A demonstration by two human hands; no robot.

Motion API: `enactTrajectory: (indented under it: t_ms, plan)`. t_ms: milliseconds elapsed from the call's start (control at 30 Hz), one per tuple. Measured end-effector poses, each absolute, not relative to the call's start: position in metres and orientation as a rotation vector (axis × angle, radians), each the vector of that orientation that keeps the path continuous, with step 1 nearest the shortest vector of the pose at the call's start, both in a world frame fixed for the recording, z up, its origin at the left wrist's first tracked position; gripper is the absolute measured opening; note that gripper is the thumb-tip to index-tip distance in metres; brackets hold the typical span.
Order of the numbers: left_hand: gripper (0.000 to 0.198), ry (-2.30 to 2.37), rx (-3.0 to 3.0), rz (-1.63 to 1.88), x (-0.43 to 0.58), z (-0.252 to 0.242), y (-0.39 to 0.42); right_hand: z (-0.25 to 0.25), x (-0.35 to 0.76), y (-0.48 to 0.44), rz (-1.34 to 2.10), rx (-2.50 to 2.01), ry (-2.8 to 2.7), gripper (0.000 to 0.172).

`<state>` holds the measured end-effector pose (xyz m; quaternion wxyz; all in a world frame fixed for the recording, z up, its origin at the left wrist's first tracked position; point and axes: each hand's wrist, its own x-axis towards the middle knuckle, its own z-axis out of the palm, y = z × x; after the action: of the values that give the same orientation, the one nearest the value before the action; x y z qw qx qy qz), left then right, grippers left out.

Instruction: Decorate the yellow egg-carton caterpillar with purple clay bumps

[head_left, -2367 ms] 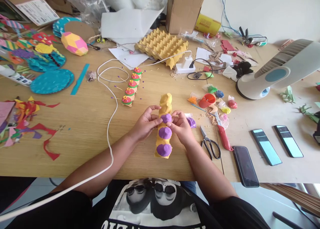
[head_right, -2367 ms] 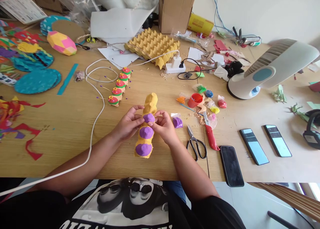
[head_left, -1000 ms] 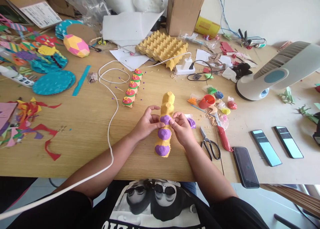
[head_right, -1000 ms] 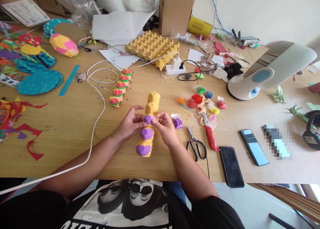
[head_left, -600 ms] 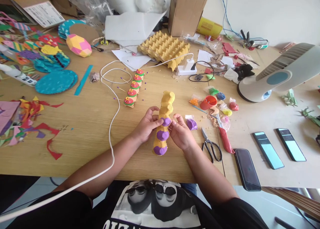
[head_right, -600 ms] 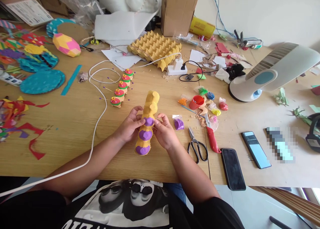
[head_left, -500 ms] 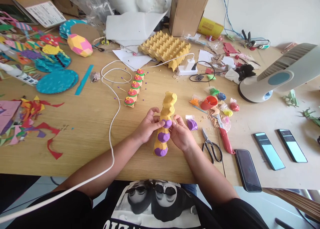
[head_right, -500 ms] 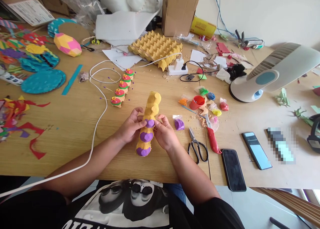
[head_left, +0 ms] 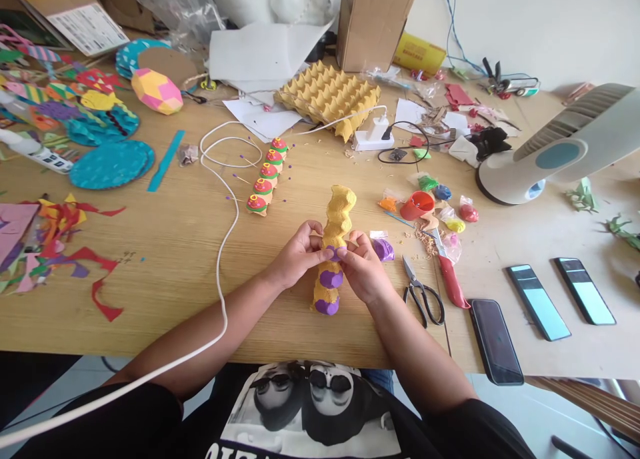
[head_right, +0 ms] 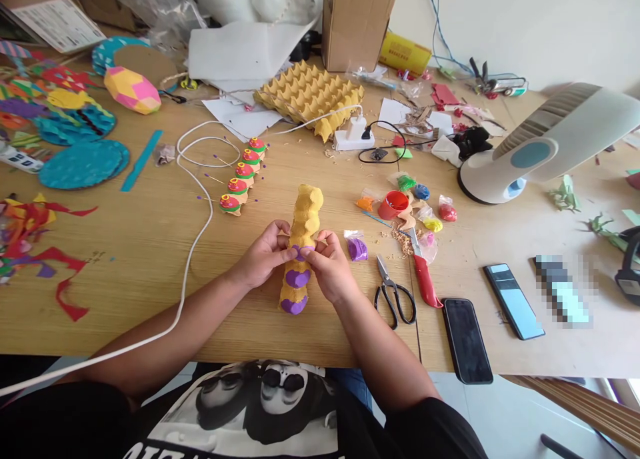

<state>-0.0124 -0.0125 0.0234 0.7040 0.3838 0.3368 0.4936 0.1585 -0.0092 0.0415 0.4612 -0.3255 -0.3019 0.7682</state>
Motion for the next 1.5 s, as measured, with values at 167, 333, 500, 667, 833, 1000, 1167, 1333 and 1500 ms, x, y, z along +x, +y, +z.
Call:
enactTrajectory:
  t_ms: [167,333,500,667,833,1000,1167,1333,1500]
  plan:
    - [0.046,0.736,0.837,1.101,-0.011,0.023,-0.012,0.041,0.157,-0.009,1.875,-0.759,-0.715,0.049]
    - [0.048,0.686,0.743,1.086,-0.013,0.026,-0.012,0.047,0.157,-0.012,1.897,-0.731,-0.665,0.041]
    - [0.057,0.687,0.697,1.091,-0.011,0.026,-0.013,0.048,0.154,-0.014,1.856,-0.785,-0.646,0.039]
    - [0.059,0.749,0.702,1.093,-0.007,0.027,-0.015,0.045,0.151,-0.015,1.831,-0.804,-0.664,0.037]
    - [0.057,0.768,0.682,1.083,-0.007,0.027,-0.016,0.045,0.150,-0.016,1.858,-0.816,-0.616,0.035]
    - [0.055,0.755,0.676,1.079,-0.007,0.026,-0.015,0.043,0.148,-0.015,1.876,-0.822,-0.630,0.037]
    - [0.051,0.743,0.705,1.070,-0.004,0.027,-0.016,0.042,0.147,-0.016,1.864,-0.858,-0.585,0.039]
    - [0.049,0.748,0.724,1.065,-0.004,0.026,-0.016,0.040,0.146,-0.016,1.833,-0.890,-0.575,0.039]
    - [0.054,0.751,0.657,1.072,-0.006,0.026,-0.014,0.039,0.149,-0.014,1.853,-0.862,-0.593,0.034]
